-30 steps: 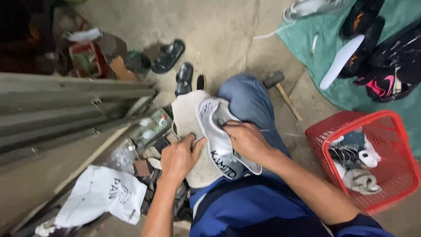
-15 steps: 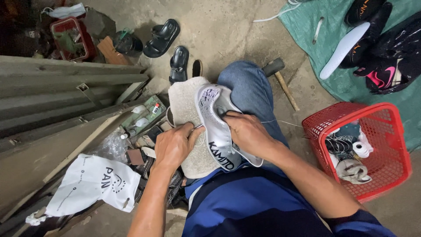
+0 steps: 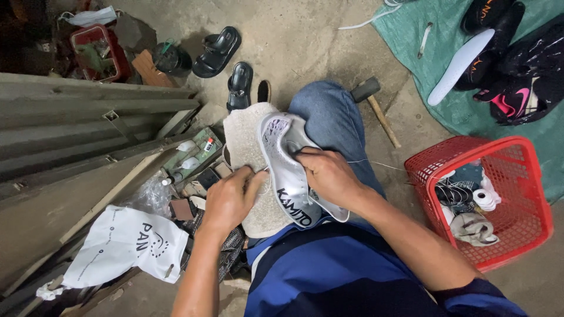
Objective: The person sits on the floor and sews a white sneaker using a needle and thread. They repeatedly push the needle through the shoe's upper and pull the thread to secure the stitches.
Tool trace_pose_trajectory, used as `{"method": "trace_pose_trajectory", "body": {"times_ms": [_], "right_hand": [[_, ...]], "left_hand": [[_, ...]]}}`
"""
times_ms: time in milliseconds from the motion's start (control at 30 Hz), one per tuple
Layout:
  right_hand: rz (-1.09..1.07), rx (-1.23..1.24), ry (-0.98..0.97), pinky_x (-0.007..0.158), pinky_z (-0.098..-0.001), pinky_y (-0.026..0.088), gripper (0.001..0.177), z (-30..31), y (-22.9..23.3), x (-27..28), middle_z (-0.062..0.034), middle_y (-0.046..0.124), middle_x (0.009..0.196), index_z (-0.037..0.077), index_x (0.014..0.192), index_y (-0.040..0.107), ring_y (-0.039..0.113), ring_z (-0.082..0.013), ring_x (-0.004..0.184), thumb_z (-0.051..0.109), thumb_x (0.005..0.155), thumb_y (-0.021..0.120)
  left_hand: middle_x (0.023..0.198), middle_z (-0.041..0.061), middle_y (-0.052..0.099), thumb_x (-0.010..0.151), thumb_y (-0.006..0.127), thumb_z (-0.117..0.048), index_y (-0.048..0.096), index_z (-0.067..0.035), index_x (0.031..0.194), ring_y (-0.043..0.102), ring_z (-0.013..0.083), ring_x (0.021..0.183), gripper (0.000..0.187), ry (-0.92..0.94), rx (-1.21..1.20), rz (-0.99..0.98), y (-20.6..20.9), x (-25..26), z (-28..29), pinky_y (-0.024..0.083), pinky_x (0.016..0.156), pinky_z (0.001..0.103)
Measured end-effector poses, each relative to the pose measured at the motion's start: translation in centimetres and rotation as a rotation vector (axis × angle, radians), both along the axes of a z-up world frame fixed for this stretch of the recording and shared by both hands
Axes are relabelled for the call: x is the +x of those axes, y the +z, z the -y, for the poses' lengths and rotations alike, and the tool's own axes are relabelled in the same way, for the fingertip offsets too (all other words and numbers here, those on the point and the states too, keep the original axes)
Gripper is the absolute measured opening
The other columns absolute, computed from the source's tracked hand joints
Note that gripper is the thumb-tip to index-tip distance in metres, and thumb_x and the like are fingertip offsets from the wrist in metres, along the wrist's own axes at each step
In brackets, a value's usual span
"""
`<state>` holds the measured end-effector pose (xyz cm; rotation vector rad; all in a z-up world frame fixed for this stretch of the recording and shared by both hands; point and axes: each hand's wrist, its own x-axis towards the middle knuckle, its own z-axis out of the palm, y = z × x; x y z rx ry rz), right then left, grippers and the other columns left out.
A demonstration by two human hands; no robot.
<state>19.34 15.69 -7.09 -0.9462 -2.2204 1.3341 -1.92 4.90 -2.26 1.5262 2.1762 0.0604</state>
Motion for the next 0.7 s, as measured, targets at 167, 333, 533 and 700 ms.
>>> {"method": "trace_pose_trajectory", "body": {"times_ms": [167, 333, 533, 700], "right_hand": [[0.017, 0.001, 0.021, 0.059, -0.0479, 0.056, 0.022, -0.1, 0.3, 0.0, -0.0214, 0.071, 0.074, -0.001, 0.084, 0.072, 0.067, -0.0473, 0.074, -0.005, 0.091, 0.051], [0.035, -0.011, 0.063, 0.056, -0.0467, 0.054, 0.024, -0.5, 1.2, -0.2, -0.0184, 0.067, 0.068, 0.002, 0.077, 0.068, 0.063, -0.0467, 0.069, -0.005, 0.091, 0.049], [0.064, -0.034, 0.067, 0.057, -0.045, 0.054, 0.024, -0.5, 1.2, -0.2, -0.015, 0.065, 0.067, 0.006, 0.074, 0.064, 0.065, -0.0437, 0.071, -0.004, 0.09, 0.049], [0.107, -0.018, 0.077, 0.057, -0.0479, 0.054, 0.021, -0.3, 0.7, 0.1, -0.0207, 0.069, 0.075, 0.003, 0.078, 0.066, 0.067, -0.0457, 0.076, -0.001, 0.09, 0.05]], "left_hand": [[0.067, 0.017, 0.075, 0.108, 0.035, -0.039, 0.067, -0.011, 0.078, 0.074, 0.0424, 0.071, 0.052, 0.111, -0.191, 0.457, 3.8, -2.0, 1.2, 0.055, 0.071, 0.054], [0.069, 0.007, 0.073, 0.099, 0.062, -0.042, 0.071, -0.016, 0.093, 0.072, 0.0325, 0.073, 0.028, 0.046, 0.052, 0.253, 0.8, -2.3, 4.2, 0.056, 0.068, 0.045], [0.075, 0.0, 0.063, 0.094, 0.071, -0.028, 0.068, -0.017, 0.086, 0.061, 0.0206, 0.075, 0.014, -0.181, 0.289, -0.207, -0.4, -1.2, 5.6, 0.05, 0.071, 0.033], [0.073, 0.01, 0.073, 0.1, 0.064, -0.04, 0.071, -0.016, 0.095, 0.073, 0.0309, 0.077, 0.026, -0.084, 0.149, 0.091, 0.8, -1.5, 4.6, 0.053, 0.074, 0.041]]}}
